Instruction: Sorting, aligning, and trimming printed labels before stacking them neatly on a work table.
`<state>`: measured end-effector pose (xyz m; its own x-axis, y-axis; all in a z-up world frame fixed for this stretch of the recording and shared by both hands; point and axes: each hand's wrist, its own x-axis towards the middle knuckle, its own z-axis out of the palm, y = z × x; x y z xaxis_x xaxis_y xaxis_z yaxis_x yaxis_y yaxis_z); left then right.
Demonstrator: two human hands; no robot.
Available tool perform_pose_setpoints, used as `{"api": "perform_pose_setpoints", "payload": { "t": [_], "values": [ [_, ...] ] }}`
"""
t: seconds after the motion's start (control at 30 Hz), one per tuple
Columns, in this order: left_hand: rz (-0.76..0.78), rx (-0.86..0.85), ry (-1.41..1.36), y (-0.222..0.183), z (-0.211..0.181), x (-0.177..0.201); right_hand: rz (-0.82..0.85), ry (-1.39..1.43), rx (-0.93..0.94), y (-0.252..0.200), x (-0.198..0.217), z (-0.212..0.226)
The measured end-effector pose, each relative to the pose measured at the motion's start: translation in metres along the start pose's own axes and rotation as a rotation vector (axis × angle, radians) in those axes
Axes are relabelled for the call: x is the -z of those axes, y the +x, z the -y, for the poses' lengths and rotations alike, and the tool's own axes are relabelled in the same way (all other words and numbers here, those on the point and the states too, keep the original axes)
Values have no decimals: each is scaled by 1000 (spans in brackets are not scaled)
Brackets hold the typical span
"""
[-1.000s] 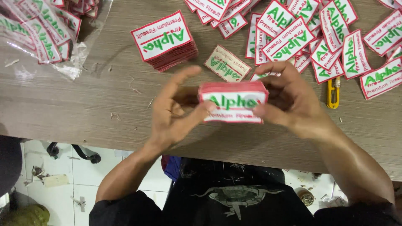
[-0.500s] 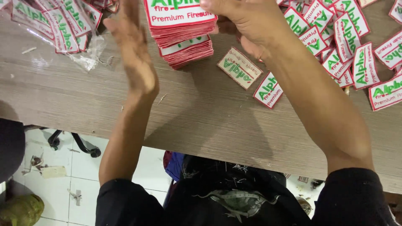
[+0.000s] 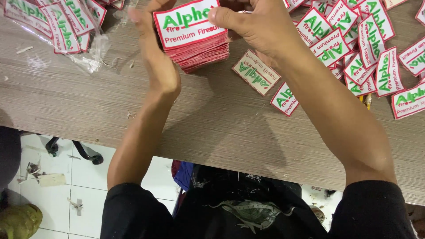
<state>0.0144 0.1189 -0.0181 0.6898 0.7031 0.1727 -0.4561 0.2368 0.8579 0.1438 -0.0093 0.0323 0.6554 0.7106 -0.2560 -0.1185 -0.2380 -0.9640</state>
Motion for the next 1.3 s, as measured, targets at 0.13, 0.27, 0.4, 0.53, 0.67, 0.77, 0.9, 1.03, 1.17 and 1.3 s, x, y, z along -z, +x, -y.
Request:
{"api": "perform_pose_setpoints", "payload": {
  "t": [0.13, 0.27, 0.4, 0.53, 0.67, 0.77, 0.9, 1.03, 1.17, 1.3],
  "values": [
    [-108, 32, 175, -4, 2, -1, 19, 76, 101, 5, -2, -15],
    [-234, 296, -150, 4, -7, -9, 84, 86, -89, -1, -12, -2],
    [-463, 616, -67, 11, -22, -22, 60, 119, -435, -9, -22, 22],
    [-281, 533, -137, 4, 0, -5, 77, 311, -480, -1, -22, 9],
    [-162, 530, 39, -3, 1, 1, 61, 336, -469, -1, -22, 6],
    [-137, 561, 66, -4, -2, 3, 36, 327, -484, -3, -26, 8],
    [-175, 472, -69, -2, 15, 16, 40, 351, -428, -5, -25, 7],
    [-215, 471, -21, -7, -7, -1, 70, 243, -403, -16, -28, 26],
    [-188, 435, -54, -10, -16, -13, 101, 241, -426, -17, -30, 25],
    [-189, 456, -56, -11, -12, -8, 94, 214, -441, -20, -33, 26]
  ]
}}
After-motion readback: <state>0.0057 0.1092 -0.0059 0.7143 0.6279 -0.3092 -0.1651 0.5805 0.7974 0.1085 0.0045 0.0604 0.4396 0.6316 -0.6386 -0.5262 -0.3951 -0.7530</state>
